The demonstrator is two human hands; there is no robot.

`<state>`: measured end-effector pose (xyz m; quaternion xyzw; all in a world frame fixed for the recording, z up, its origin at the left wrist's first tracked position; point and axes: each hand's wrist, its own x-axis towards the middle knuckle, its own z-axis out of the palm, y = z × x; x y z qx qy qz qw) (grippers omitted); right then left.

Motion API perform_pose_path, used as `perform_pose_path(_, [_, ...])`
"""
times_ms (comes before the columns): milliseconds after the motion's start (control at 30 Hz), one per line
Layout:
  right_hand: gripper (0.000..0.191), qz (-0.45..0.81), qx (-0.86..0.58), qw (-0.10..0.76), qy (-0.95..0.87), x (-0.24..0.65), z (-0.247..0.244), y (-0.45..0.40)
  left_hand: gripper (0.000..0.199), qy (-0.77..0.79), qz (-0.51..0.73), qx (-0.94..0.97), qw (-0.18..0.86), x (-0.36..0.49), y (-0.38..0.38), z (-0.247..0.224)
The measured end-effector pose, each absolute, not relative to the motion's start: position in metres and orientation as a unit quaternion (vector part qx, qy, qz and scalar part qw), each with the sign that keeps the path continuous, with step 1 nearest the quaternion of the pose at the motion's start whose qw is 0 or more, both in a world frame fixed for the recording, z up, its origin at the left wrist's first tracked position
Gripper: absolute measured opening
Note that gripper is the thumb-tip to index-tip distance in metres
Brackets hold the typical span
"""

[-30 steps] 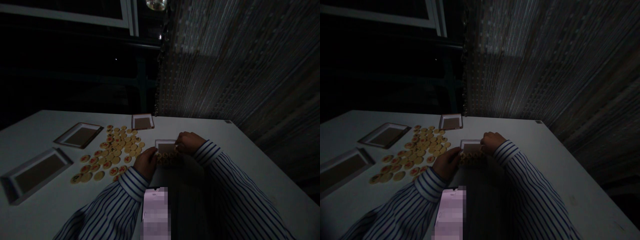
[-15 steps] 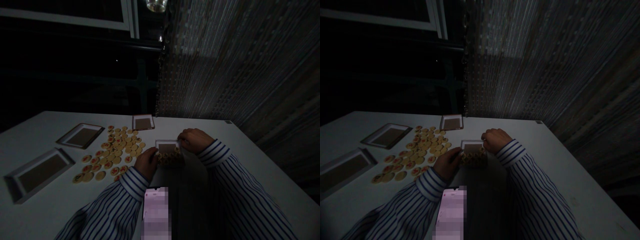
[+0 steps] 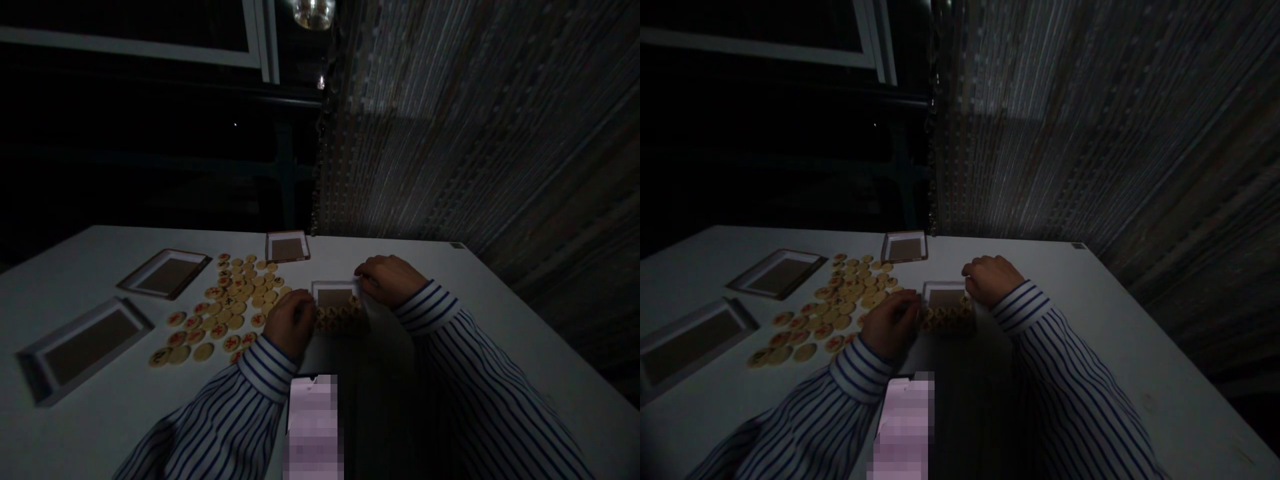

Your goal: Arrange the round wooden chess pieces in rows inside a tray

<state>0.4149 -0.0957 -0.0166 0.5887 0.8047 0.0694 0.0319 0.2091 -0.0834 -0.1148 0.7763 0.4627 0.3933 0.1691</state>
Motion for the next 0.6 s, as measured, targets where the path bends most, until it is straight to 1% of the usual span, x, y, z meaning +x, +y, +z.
perform_pose_path(167, [0.030,0.094,0.592,-0.015,0.800,0.413,-0.009,-0.100,0.015,0.461,0.444,0.750,0.165,0.204,-0.085,-0.102])
perform_pose_path(333, [0.028,0.118,0.590,-0.106,0.792,0.413,-0.002,-0.106,0.017,0.464,0.482,0.720,0.182,0.196,-0.083,-0.087])
perform_pose_path(500, [0.025,0.117,0.567,-0.200,0.790,0.412,-0.001,-0.111,0.021,0.476,0.472,0.719,0.183,0.183,-0.070,-0.070])
perform_pose_path(600, [0.023,0.108,0.555,-0.254,0.785,0.409,-0.002,-0.111,0.024,0.490,0.447,0.730,0.163,0.169,-0.059,-0.065])
